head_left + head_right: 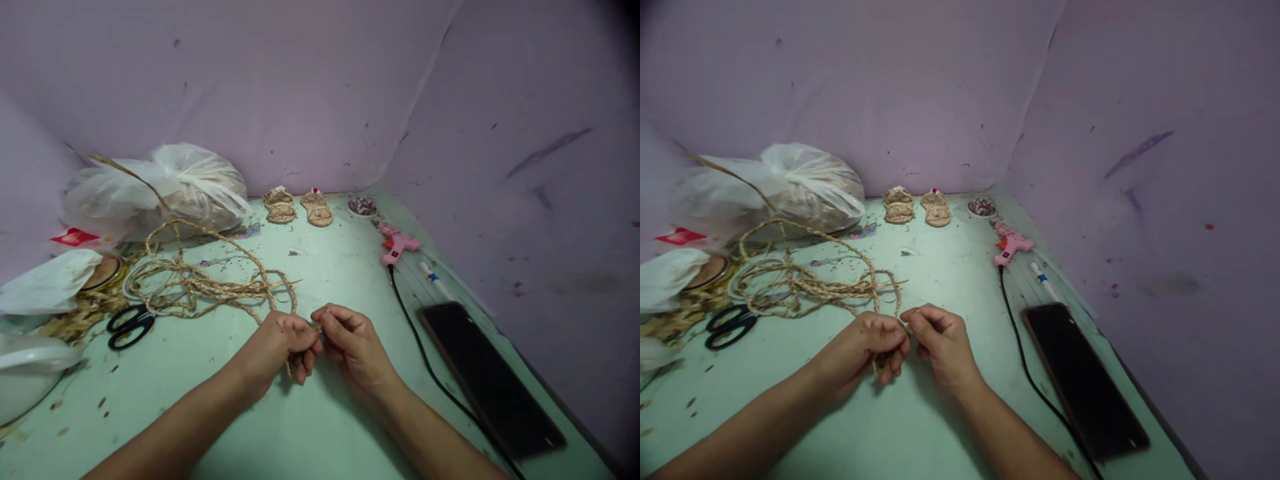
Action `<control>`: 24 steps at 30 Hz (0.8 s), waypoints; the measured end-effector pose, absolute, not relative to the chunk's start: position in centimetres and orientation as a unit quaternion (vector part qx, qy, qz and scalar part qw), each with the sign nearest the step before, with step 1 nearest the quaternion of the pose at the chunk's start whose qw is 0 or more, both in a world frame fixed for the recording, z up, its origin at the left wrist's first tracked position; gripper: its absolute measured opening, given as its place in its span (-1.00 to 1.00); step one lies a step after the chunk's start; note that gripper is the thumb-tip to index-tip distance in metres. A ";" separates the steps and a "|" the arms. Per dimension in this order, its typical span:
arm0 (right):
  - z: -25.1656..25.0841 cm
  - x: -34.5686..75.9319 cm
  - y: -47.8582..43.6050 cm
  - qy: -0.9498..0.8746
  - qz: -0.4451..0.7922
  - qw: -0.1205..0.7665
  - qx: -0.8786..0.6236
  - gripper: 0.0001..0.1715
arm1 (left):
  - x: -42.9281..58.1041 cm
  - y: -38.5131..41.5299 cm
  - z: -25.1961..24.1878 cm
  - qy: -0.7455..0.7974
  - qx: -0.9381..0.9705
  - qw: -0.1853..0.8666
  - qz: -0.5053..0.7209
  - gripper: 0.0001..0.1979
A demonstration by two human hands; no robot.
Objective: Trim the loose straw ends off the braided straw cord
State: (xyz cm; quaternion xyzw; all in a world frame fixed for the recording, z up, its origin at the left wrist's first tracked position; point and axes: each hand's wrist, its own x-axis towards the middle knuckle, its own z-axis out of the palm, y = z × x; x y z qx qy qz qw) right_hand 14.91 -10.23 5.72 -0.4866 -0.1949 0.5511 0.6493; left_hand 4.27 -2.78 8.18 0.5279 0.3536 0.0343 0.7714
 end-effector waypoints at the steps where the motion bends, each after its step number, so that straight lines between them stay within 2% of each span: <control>1: 5.6 14.8 -10.3 -0.188 0.547 0.654 -0.487 -0.68 | 4.4 -2.9 8.2 0.350 0.542 0.763 0.033 -0.76; 6: 4.8 14.5 -10.4 -0.178 0.476 0.700 -0.502 -0.58 | 4.6 -3.5 8.4 0.339 0.644 0.685 0.028 -0.70; 10: 4.9 15.0 -10.1 -0.185 0.496 0.672 -0.517 -0.61 | 4.4 -3.1 8.5 0.359 0.681 0.637 0.050 -0.70; 12: 5.3 15.5 -9.9 -0.185 0.493 0.680 -0.510 -0.48 | 4.3 -2.5 8.8 0.370 0.687 0.620 0.084 -0.74; 14: 5.9 16.3 -9.9 -0.183 0.440 0.704 -0.526 -0.44 | 4.2 -2.0 9.1 0.378 0.699 0.597 0.110 -0.80; 16: 6.6 17.1 -10.1 -0.206 0.352 0.704 -0.581 -0.54 | 4.0 -1.7 9.3 0.383 0.721 0.566 0.115 -0.84; 19: 7.5 17.9 -10.6 -0.335 0.285 0.617 -0.652 -0.65 | 3.8 -1.9 9.3 0.374 0.767 0.510 0.107 -0.83; 22: 7.7 17.9 -10.9 -0.457 0.372 0.477 -0.653 -0.62 | 3.6 -2.3 9.3 0.346 0.806 0.470 0.097 -0.81; 24: 7.7 17.9 -11.1 -0.474 0.444 0.413 -0.638 -0.59 | 3.4 -2.4 9.5 0.317 0.817 0.476 0.068 -0.79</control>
